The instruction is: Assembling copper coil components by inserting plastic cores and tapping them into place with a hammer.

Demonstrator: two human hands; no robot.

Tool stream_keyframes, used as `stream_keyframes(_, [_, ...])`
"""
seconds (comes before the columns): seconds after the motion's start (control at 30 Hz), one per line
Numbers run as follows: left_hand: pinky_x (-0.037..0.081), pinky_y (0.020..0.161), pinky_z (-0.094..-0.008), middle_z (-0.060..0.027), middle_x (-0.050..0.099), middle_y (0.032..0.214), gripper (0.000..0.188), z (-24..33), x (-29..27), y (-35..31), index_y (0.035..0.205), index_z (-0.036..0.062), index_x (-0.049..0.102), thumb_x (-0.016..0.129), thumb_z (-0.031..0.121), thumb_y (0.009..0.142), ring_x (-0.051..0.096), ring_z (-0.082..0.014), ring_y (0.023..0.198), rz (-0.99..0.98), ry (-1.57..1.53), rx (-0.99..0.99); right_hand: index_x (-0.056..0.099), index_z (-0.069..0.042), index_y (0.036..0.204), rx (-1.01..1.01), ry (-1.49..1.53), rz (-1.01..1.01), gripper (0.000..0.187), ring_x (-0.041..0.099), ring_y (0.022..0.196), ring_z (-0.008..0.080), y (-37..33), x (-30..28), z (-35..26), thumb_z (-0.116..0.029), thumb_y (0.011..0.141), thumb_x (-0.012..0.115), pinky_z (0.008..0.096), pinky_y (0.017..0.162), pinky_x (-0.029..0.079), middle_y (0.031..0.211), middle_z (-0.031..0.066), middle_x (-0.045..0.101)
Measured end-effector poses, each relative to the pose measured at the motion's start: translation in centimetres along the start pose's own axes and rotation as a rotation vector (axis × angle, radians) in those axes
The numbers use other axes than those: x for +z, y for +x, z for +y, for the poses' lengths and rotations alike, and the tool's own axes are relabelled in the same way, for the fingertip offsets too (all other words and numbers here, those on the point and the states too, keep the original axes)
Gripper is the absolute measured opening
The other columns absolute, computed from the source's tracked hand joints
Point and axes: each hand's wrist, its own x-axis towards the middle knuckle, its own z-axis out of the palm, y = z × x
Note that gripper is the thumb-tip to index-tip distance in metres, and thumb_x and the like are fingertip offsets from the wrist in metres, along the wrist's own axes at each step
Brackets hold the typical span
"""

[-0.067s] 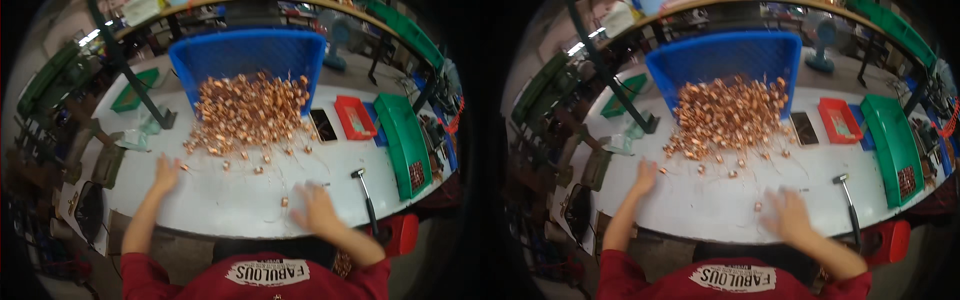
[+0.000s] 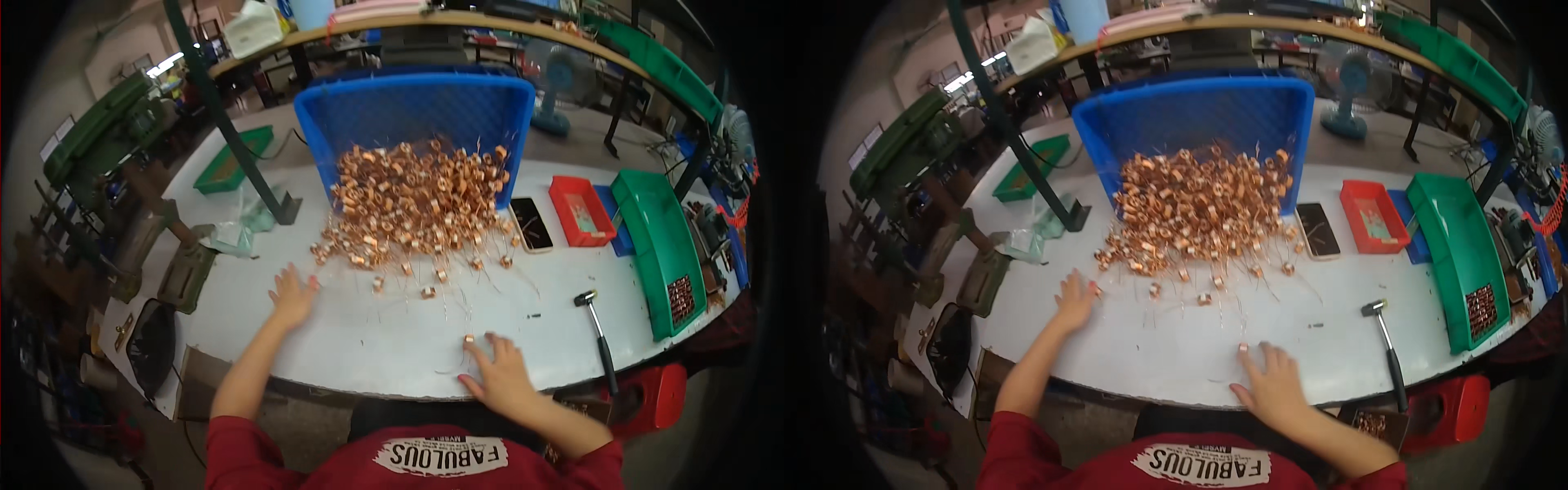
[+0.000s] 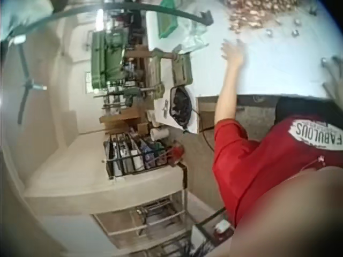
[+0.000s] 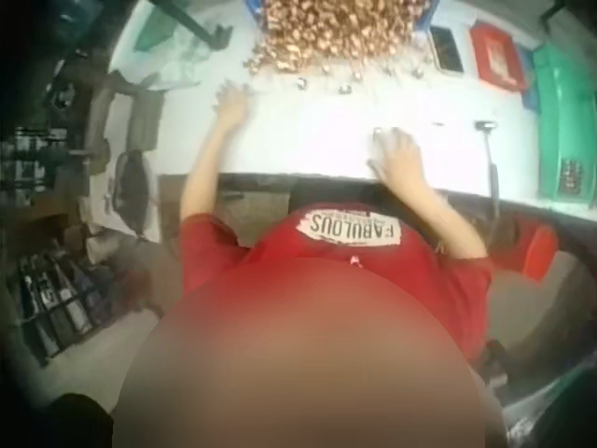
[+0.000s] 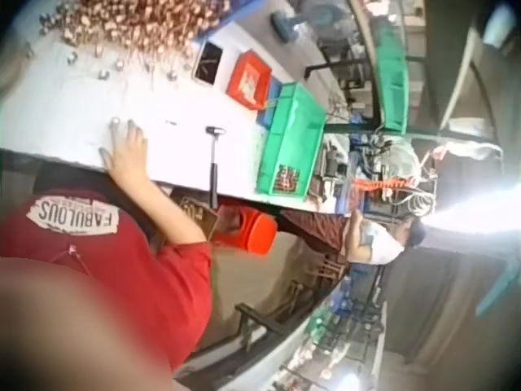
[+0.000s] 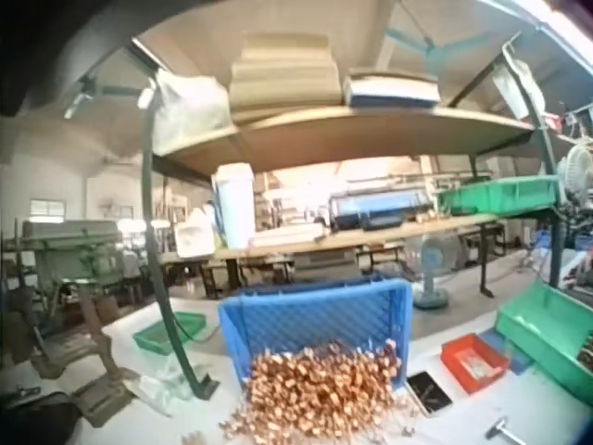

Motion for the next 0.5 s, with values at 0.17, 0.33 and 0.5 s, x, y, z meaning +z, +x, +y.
stream_keyframes(0.17, [0.005,0.106,-0.0649,-0.0261,0.012,0.15,0.077,4.5,3.0,-2.5,0.146,0.0042,0.014,0.03,0.056,0.092,0.008,-0.0386,0.14,-0.054,-0.018,0.072,0.048,0.004,0.119,0.015,-0.067,0.233,0.047,0.05,0.088,0.0305,-0.1,4.9,-0.7,-0.016,0.078,0.055,0.0352,0.075,0.041,0.109,0.0208,0.05])
stream_keyframes(0.33, [0.009,0.106,-0.0649,-0.0273,0.015,0.148,0.073,8.7,3.5,-4.9,0.144,0.003,0.018,0.035,0.052,0.092,0.011,-0.0388,0.14,0.006,0.027,0.182,0.044,0.005,0.123,0.073,-0.202,0.276,0.051,0.05,0.095,0.0298,3.2,5.2,0.6,-0.016,0.078,0.057,0.0367,0.083,0.04,0.113,0.0168,0.05])
stream_keyframes(0.5, [0.01,0.105,-0.0649,-0.0356,0.017,0.144,0.075,5.9,-3.3,-18.7,0.142,-0.0041,0.019,0.039,0.047,0.092,0.013,-0.0456,0.137,-0.014,-0.016,0.217,0.045,0.001,0.123,0.141,-0.092,0.127,0.049,0.049,0.098,0.0316,-3.6,-0.9,-7.4,-0.018,0.079,0.057,0.0385,0.085,0.039,0.114,0.0167,0.05])
